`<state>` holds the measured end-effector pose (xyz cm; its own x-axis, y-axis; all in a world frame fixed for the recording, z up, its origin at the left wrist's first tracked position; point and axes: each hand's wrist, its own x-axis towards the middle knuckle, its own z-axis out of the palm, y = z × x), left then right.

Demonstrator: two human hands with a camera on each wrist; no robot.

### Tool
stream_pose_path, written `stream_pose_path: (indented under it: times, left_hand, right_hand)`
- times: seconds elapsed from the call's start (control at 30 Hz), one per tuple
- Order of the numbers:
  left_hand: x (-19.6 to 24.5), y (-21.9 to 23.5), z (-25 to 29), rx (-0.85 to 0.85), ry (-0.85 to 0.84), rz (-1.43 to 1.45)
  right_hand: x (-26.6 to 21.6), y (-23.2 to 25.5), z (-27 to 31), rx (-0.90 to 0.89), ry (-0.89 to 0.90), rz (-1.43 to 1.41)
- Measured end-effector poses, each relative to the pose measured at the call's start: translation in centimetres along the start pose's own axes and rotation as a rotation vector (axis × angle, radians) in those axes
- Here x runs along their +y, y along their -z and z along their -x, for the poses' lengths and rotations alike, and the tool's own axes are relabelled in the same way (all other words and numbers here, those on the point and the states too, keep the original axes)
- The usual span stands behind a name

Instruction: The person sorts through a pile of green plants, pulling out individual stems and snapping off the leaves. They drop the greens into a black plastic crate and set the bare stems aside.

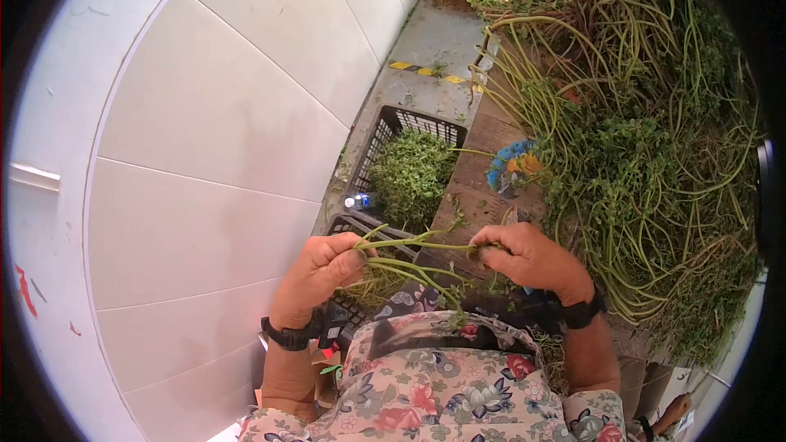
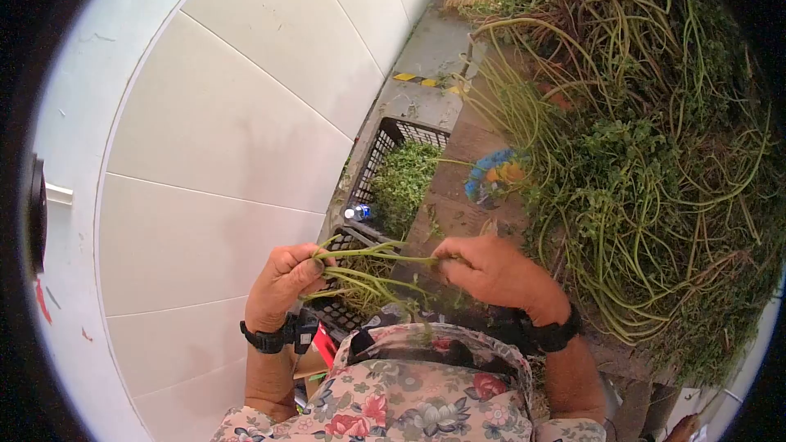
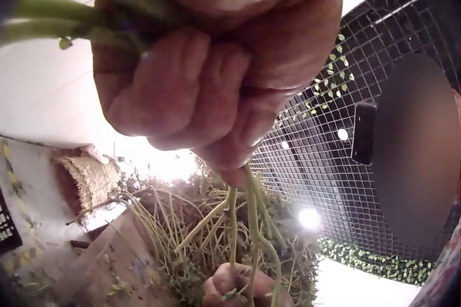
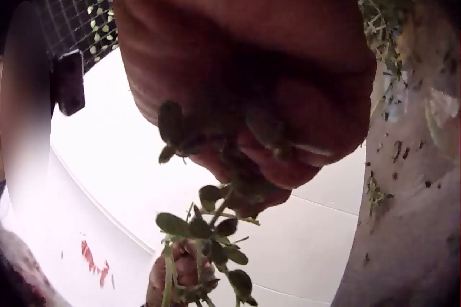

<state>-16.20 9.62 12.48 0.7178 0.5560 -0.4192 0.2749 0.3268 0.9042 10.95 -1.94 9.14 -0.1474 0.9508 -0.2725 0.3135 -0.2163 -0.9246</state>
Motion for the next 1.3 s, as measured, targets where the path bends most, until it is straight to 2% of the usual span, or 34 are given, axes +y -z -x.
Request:
stream_pose_path:
  times: [0.1, 0.2, 0.3, 0.4, 0.5, 0.57, 0.63, 0.73, 0.83, 0.93, 1.03, 1.13, 1.3]
  left_hand:
    - [0.2, -0.4, -0.1, 0.008, -0.006, -0.104]
    - [0.0, -1.5, -0.5, -0.021, -0.03, -0.131]
    - [0.3, -2.0, -0.5, -0.017, -0.038, -0.075]
    - [0.5, -1.3, 0.2, 0.053, -0.038, 0.037]
    - [0.1, -0.9, -0.1, 0.121, -0.06, 0.032]
    - [0.0, -1.1, -0.4, 0.128, -0.053, 0.059]
    - [-0.1, -1.0, -0.4, 0.133, -0.062, 0.082]
    - [-0.2, -0.9, -0.5, 0.116, -0.079, 0.1]
    - [-0.2, -1.0, -0.7, 0.123, -0.056, 0.098]
    - [-0.3, -1.3, -0.9, 0.133, -0.053, 0.088]
    - [-0.2, -1.5, -1.1, 0.134, -0.064, 0.094]
    - [-0.3, -1.2, -1.1, 0.099, -0.069, 0.12]
    - [-0.4, -1.5, -1.4, 0.137, -0.078, 0.055]
  right_hand:
    - [1.9, -1.2, -0.6, 0.277, 0.226, 0.202]
    - [1.4, -1.1, -1.5, 0.497, 0.097, 0.115]
    - [4.1, -0.4, -2.9, 0.727, 0.087, -0.176]
    - [3.9, 2.4, -1.7, 0.855, -0.055, -0.881]
    - [3.6, 2.6, -0.8, 0.47, 0.134, -1.278]
    - [2.7, 1.4, -0.4, 0.477, 0.132, -0.858]
    - [1.4, 0.6, -0.7, 0.415, -0.011, -0.954]
    - [2.1, 0.1, -0.4, 0.276, 0.018, -0.896]
    - [1.2, -0.5, -0.1, 0.189, -0.094, -0.686]
    - [0.9, -0.7, -0.4, 0.018, -0.112, -0.625]
    - [0.2, -0.8, -0.5, -0.083, -0.022, -0.611]
    - [0.2, -0.8, -0.8, -0.139, -0.022, -0.492]
    - [0.5, -1.0, -0.8, -0.111, -0.043, -0.446]
